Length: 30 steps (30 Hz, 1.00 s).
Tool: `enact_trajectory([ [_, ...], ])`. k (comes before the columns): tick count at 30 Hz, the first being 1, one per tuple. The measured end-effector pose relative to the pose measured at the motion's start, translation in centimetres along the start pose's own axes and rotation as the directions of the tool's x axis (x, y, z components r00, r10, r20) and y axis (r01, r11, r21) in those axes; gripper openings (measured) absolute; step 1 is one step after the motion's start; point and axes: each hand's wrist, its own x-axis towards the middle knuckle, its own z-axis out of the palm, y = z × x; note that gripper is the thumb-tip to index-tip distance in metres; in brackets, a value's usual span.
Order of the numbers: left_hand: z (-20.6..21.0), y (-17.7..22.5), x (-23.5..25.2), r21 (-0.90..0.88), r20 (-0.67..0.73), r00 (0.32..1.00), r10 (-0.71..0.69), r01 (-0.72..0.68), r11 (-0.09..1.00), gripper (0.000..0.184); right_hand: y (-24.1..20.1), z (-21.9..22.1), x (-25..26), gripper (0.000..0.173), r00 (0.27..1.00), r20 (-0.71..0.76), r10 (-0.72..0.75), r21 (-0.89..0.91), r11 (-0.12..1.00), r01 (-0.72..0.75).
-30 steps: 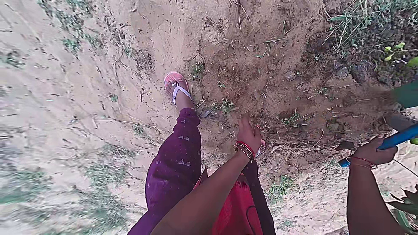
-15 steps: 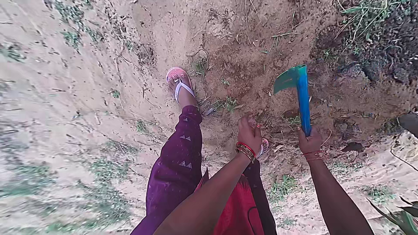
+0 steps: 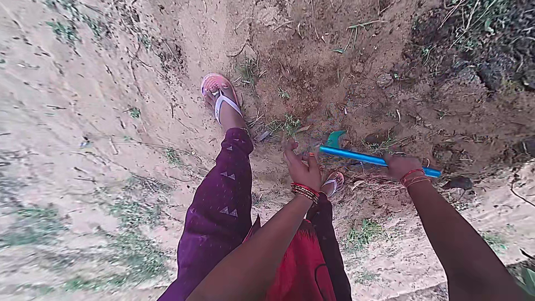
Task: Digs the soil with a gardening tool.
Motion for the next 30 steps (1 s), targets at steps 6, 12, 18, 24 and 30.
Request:
enact_trajectory([
  [6, 0.2, 1.2, -0.1, -0.01, 0.05, 0.999, -0.008, 0.008, 1.0, 0.061, 7.1, -2.0, -7.6, 0.043, 0.947, -0.259, 0.191, 0.07, 0.981, -0.179],
  [12, 0.5, 2.0, -0.2, -0.038, 0.063, 0.998, -0.015, 0.017, 0.999, 0.061, 19.0, -0.2, -12.2, 0.048, 0.686, -0.576, 0.444, 0.351, 0.893, -0.283],
  [18, 0.2, 3.2, 0.2, -0.05, 0.07, 0.998, -0.008, 0.011, 0.999, 0.061, 15.4, -0.4, -11.5, 0.06, 0.4, -0.494, 0.772, 0.813, 0.573, -0.101],
  [24, 0.3, 3.4, 0.3, -0.06, 0.075, 0.997, -0.014, 0.018, 0.998, 0.062, 5.6, -1.1, -8.4, 0.048, 0.402, -0.445, 0.8, 0.895, 0.375, 0.242],
  [30, 0.3, 1.9, 0.4, -0.051, 0.061, 0.997, -0.047, 0.05, 0.997, 0.062, -0.9, -2.4, -5.7, 0.043, 0.442, -0.567, 0.695, 0.813, 0.388, 0.433],
])
